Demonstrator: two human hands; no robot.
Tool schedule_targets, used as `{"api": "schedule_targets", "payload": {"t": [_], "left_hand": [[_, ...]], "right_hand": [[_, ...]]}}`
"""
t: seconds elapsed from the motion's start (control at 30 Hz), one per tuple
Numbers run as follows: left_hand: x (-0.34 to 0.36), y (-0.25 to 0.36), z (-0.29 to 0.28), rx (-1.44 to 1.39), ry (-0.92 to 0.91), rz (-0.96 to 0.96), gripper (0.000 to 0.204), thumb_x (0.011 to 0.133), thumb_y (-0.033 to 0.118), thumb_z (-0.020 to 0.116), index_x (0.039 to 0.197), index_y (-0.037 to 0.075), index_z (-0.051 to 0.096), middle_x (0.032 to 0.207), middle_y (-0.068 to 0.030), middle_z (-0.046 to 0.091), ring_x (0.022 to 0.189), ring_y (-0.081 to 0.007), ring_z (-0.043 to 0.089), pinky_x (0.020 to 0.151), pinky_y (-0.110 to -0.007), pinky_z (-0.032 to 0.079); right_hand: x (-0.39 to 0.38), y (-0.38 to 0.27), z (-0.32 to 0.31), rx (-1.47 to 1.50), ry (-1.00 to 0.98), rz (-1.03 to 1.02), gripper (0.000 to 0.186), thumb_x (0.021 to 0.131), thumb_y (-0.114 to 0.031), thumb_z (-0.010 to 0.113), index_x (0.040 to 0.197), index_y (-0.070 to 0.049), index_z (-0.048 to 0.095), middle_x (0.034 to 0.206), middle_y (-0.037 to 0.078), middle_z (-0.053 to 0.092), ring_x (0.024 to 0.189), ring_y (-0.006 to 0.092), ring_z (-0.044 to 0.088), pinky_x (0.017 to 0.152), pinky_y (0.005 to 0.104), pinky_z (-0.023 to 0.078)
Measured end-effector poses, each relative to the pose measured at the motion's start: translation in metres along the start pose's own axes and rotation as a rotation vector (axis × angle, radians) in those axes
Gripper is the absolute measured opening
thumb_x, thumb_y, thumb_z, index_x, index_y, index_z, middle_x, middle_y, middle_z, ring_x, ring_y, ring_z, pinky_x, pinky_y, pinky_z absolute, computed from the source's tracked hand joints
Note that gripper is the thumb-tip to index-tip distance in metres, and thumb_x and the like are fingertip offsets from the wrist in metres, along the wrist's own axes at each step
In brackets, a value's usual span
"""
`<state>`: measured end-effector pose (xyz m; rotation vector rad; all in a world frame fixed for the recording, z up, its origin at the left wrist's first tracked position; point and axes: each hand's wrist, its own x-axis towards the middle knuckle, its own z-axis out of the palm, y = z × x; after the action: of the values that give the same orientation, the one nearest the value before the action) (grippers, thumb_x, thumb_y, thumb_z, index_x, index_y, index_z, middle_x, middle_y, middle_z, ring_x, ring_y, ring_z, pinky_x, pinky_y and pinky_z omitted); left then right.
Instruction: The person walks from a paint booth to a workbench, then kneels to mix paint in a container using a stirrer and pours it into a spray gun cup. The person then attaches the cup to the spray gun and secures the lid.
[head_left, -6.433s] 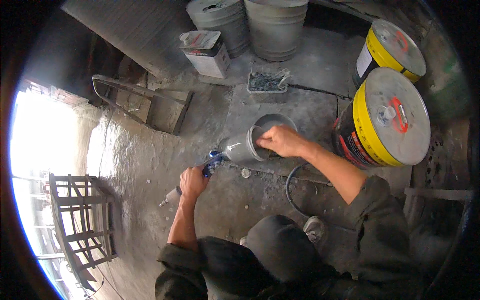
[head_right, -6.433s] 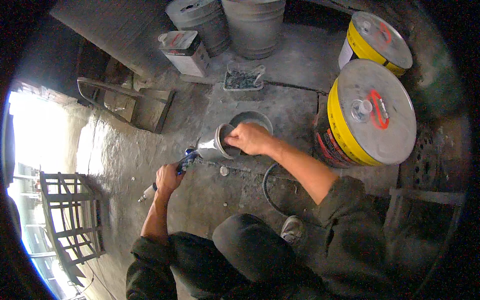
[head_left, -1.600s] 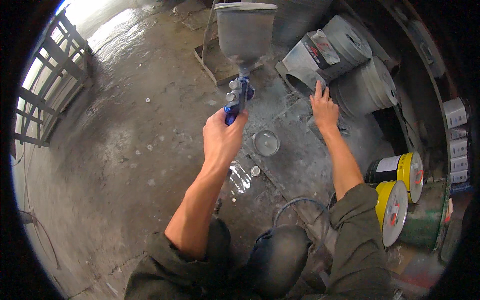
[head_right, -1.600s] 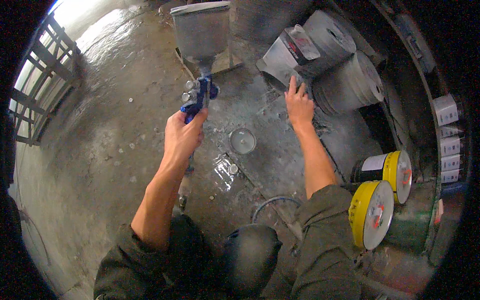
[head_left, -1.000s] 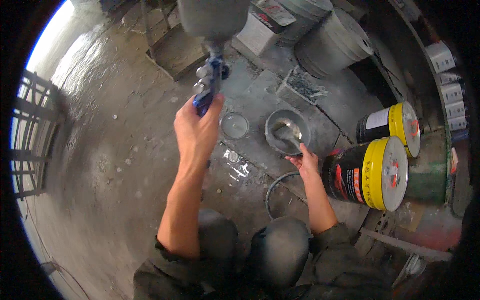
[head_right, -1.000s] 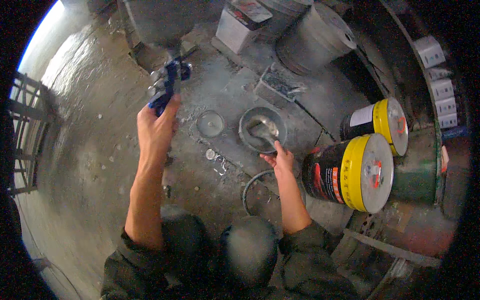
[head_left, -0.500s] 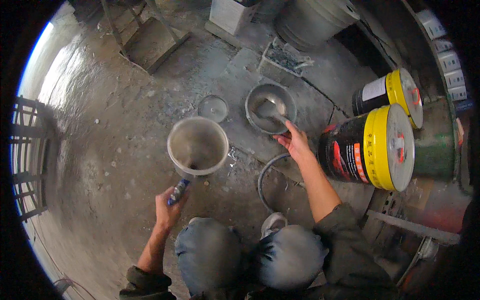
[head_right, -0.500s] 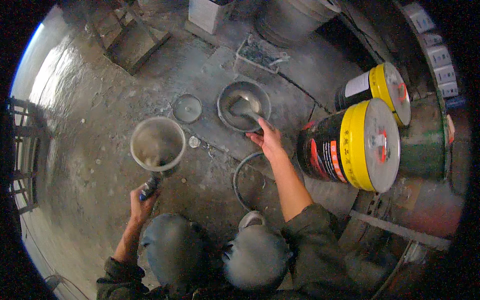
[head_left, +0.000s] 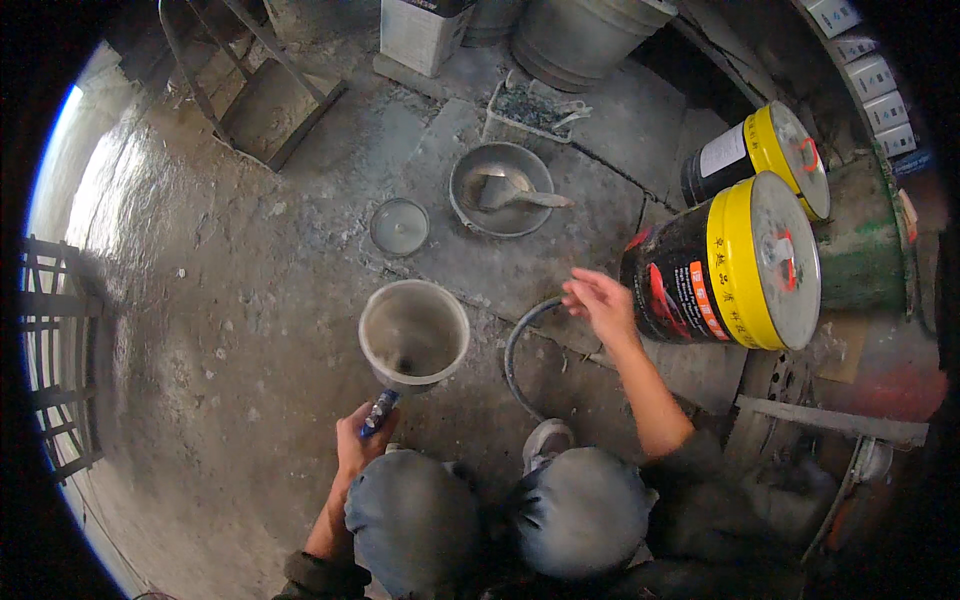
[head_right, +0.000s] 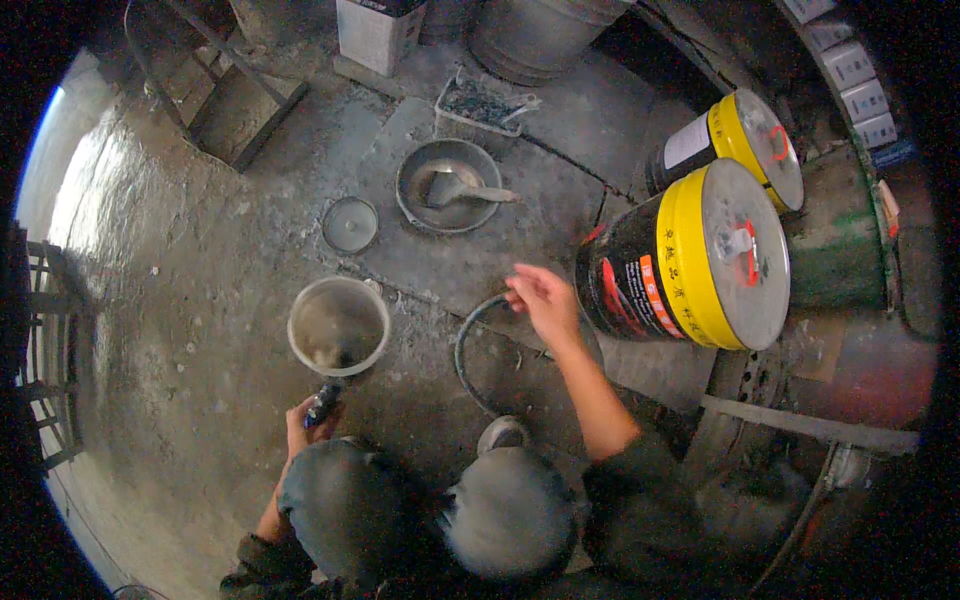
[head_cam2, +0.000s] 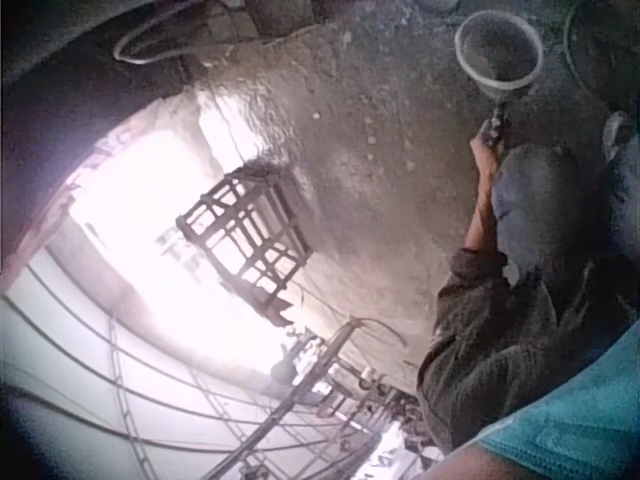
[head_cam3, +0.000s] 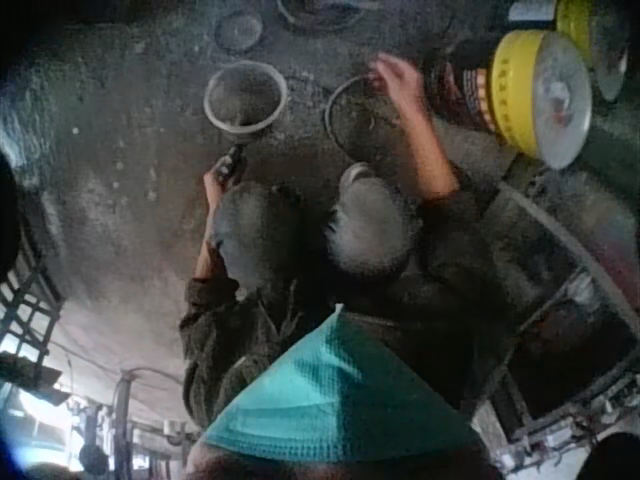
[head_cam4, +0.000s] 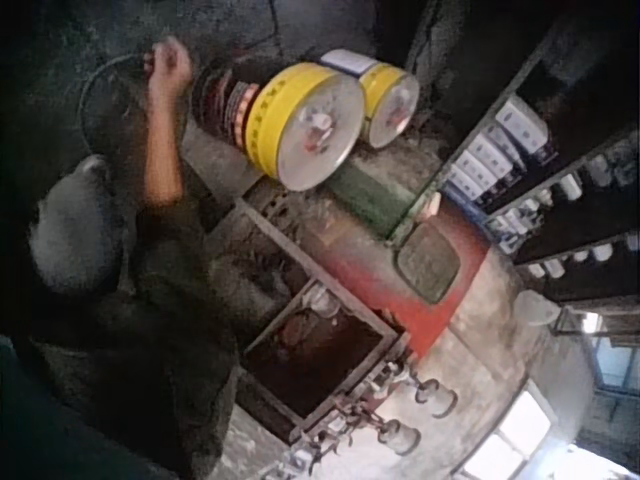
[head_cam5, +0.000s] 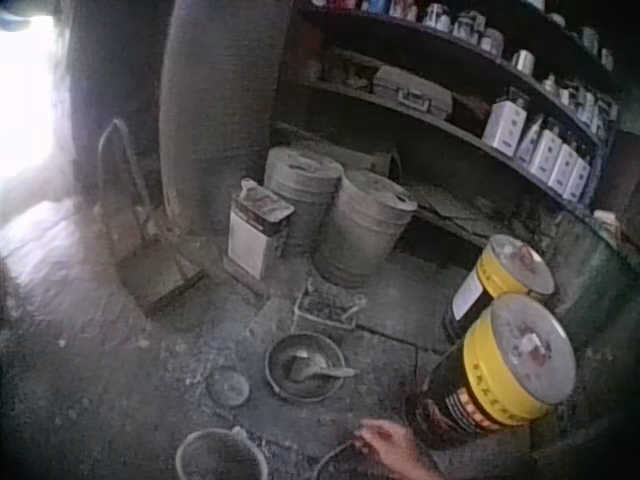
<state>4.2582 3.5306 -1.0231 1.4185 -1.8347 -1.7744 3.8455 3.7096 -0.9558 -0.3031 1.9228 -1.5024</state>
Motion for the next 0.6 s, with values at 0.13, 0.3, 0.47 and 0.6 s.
{"api": "schedule_targets", "payload": {"t": [0.13,0.3,0.47,0.6], "left_hand": [[0.001,0.052,0.011,0.33,-0.115,0.134,0.027,0.084,0.024,0.076,0.08,0.0,0.064,0.06,-0.0164,0.053,0.056,-0.0172,0.042,0.055,-0.036,0.043],[0.008,0.044,0.028,0.369,-0.143,0.211,0.026,0.082,0.022,0.076,0.078,0.001,0.062,0.06,-0.0185,0.055,0.053,-0.0298,0.044,0.055,-0.037,0.043],[0.006,0.048,0.043,0.364,-0.159,0.333,0.029,0.082,0.021,0.076,0.075,0.0,0.057,0.058,-0.017,0.052,0.055,-0.0342,0.036,0.054,-0.037,0.041],[0.011,0.032,0.037,0.404,-0.215,0.312,0.029,0.08,0.023,0.076,0.075,0.001,0.058,0.061,-0.0182,0.055,0.052,-0.0339,0.049,0.055,-0.039,0.043]], "right_hand": [[-0.082,-0.066,-0.036,-0.084,0.17,-0.258,0.026,0.099,-0.009,0.059,0.12,0.003,0.063,0.106,0.012,0.07,0.083,0.0163,0.07,0.07,0.0277,0.056],[-0.128,-0.173,-0.123,-0.723,0.766,-0.793,0.019,0.097,-0.008,0.06,0.112,0.002,0.068,0.097,0.008,0.07,0.081,0.0131,0.066,0.075,0.0272,0.053],[-0.1,-0.209,-0.214,-0.824,0.582,-0.488,0.026,0.095,-0.019,0.065,0.112,0.001,0.067,0.086,0.005,0.07,0.076,0.0106,0.063,0.071,0.0256,0.051],[-0.08,-0.215,-0.207,-0.766,0.349,-0.025,0.029,0.093,-0.026,0.069,0.103,0.0,0.068,0.084,0.003,0.069,0.065,0.0097,0.06,0.059,0.0258,0.048]]}}
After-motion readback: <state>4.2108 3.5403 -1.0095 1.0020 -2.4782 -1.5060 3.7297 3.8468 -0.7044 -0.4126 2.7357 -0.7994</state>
